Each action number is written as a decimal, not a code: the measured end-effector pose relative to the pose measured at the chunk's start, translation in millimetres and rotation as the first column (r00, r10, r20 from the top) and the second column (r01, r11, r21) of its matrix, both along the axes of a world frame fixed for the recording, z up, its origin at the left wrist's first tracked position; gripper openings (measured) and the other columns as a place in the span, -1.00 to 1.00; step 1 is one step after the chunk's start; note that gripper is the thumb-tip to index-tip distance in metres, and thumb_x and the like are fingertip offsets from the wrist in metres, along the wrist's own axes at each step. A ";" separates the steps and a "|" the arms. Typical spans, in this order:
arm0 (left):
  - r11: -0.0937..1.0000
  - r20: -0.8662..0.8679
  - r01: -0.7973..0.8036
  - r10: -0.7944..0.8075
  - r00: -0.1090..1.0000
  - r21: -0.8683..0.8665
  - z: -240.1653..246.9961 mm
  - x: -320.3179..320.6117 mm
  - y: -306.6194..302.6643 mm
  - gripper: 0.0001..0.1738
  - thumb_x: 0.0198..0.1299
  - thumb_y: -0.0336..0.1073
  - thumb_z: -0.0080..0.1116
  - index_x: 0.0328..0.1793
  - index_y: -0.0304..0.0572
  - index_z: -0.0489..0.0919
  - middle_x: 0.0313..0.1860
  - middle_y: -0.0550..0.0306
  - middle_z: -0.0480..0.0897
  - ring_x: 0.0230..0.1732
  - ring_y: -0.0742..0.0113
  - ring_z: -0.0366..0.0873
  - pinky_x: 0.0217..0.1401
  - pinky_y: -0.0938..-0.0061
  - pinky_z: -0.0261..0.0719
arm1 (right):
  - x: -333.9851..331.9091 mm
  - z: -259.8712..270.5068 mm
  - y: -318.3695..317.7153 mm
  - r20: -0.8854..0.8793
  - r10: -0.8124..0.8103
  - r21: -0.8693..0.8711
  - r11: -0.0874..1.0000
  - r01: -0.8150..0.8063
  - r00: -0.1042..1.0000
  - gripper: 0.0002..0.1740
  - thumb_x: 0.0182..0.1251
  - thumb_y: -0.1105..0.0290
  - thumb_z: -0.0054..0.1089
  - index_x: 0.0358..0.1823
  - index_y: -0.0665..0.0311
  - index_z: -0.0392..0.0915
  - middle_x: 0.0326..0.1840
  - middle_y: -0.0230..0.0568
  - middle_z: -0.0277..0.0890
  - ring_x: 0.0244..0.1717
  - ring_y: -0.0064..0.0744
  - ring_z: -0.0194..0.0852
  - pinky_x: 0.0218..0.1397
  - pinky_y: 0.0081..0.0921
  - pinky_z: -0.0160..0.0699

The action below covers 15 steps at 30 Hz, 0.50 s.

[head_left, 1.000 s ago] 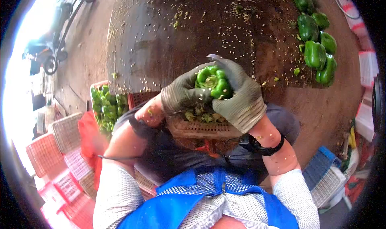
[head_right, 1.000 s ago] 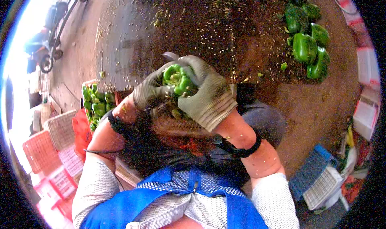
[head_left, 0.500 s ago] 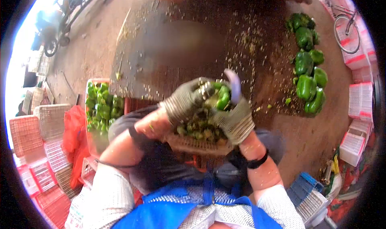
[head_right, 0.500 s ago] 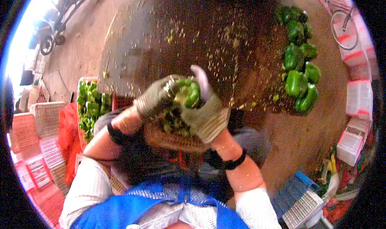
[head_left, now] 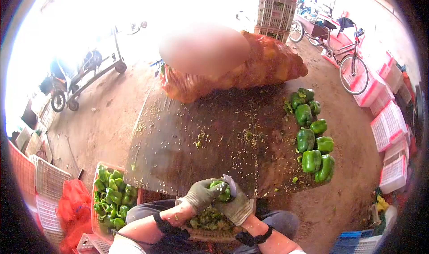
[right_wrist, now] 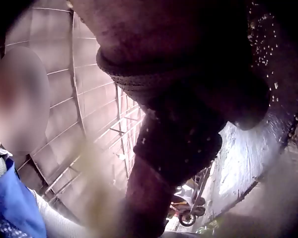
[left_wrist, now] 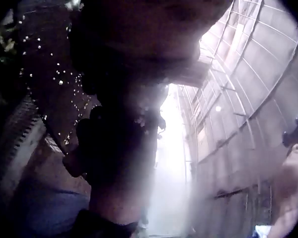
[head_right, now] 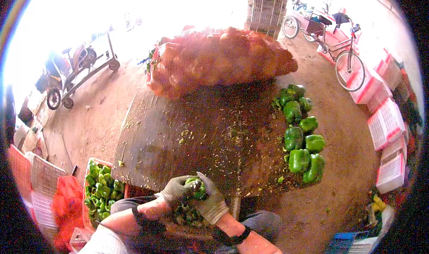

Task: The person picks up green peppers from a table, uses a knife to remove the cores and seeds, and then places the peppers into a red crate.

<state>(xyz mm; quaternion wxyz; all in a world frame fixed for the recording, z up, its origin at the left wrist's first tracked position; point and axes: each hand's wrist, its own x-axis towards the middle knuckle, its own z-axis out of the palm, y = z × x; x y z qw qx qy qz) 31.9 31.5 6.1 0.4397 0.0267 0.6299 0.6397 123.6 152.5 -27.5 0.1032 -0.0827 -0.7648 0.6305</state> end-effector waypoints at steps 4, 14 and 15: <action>0.998 -0.393 0.051 -0.066 0.917 -0.048 19.9 11.9 -3.3 -0.71 0.29 -0.26 0.23 0.07 -0.21 0.62 -0.10 0.19 0.67 -0.08 0.42 0.59 0.00 0.46 0.56 | 3.7 -0.5 -1.3 -0.047 -0.025 -0.152 0.988 0.018 0.999 -0.04 -0.04 0.31 0.59 0.39 0.30 0.22 0.27 -0.18 0.42 0.27 -0.36 0.40 0.35 -0.41 0.37; 0.986 -0.601 0.064 -0.146 0.786 -0.155 -7.9 -3.8 -3.9 -0.72 0.14 -0.18 0.39 -0.07 -0.09 0.69 -0.21 0.07 0.68 -0.18 0.34 0.63 -0.09 0.41 0.60 | 5.5 10.9 7.0 0.048 0.123 -0.232 0.967 -0.109 0.991 0.09 0.14 0.16 0.47 0.57 0.17 -0.09 0.40 -0.12 0.29 0.39 -0.31 0.26 0.46 -0.37 0.25; 0.995 -0.419 0.080 -0.094 0.903 -0.051 -29.4 -8.6 -6.4 -0.62 0.12 -0.11 0.42 0.01 -0.09 0.68 -0.16 0.06 0.70 -0.14 0.31 0.63 -0.03 0.44 0.59 | 27.0 2.6 -6.0 0.114 0.138 -0.280 0.955 -0.102 0.984 0.09 0.14 0.16 0.47 0.57 0.17 -0.09 0.40 -0.12 0.29 0.39 -0.31 0.26 0.46 -0.37 0.25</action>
